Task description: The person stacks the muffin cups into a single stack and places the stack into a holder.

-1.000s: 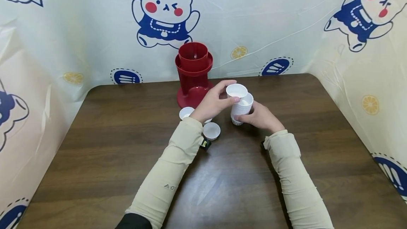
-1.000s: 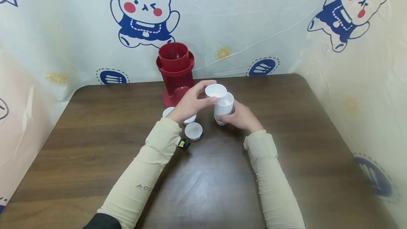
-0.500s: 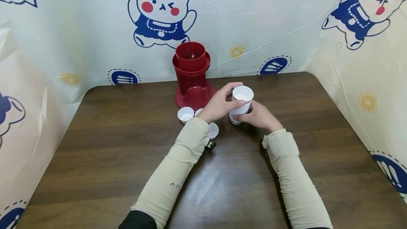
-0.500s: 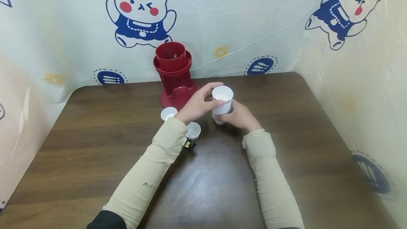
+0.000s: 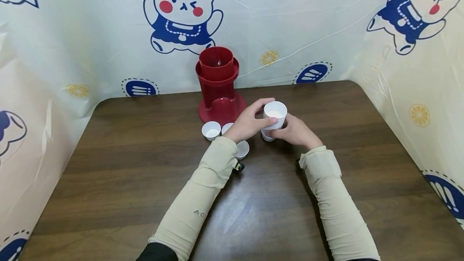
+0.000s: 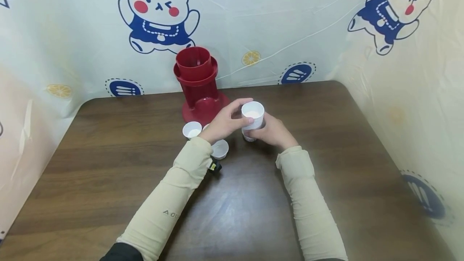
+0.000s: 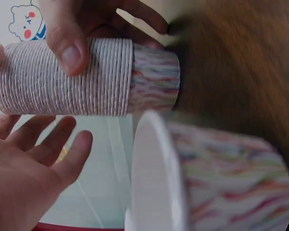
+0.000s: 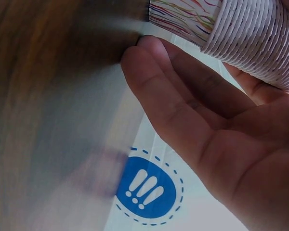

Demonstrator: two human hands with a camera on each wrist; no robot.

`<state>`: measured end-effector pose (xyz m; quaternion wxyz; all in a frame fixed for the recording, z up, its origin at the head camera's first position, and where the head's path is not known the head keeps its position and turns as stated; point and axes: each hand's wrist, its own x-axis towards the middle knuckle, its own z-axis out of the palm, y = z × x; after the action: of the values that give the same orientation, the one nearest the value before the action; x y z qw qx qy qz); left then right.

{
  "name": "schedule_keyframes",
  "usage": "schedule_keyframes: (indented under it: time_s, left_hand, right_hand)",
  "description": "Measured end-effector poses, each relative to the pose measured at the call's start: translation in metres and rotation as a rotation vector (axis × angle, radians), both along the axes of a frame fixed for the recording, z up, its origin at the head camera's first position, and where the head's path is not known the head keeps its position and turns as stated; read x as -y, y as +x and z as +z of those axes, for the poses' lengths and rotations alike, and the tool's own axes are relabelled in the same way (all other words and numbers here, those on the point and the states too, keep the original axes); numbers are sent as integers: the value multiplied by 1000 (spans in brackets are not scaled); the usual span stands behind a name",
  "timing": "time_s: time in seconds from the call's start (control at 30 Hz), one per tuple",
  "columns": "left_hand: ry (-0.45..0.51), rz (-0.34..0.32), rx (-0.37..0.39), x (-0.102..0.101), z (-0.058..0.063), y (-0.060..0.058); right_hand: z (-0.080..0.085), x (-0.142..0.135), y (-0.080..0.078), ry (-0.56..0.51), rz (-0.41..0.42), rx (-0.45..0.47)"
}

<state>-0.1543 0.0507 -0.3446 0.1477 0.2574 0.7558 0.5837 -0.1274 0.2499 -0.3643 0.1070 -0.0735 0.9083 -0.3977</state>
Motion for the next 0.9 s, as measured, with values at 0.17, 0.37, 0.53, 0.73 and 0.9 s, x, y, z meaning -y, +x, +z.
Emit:
schedule_keyframes:
  time_s: [0.17, 0.37, 0.53, 0.73, 0.9]
  left_hand:
    - [-150, 37, -39, 4, 6, 3]
    - [-303, -8, -94, 9, 9, 7]
    - [-400, -66, -154, 25, 14, 12]
    - [-367, 9, -173, 66, 22, 15]
    - [-313, 121, -109, 105, 23, 15]
  right_hand:
    - [1, 2, 0, 6, -6, -19]
    - [1, 2, 1, 10, 2, -17]
    - [1, 1, 2, 1, 3, 10]
    - [1, 2, 2, -17, -11, 16]
    - [0, 2, 2, -7, -9, -1]
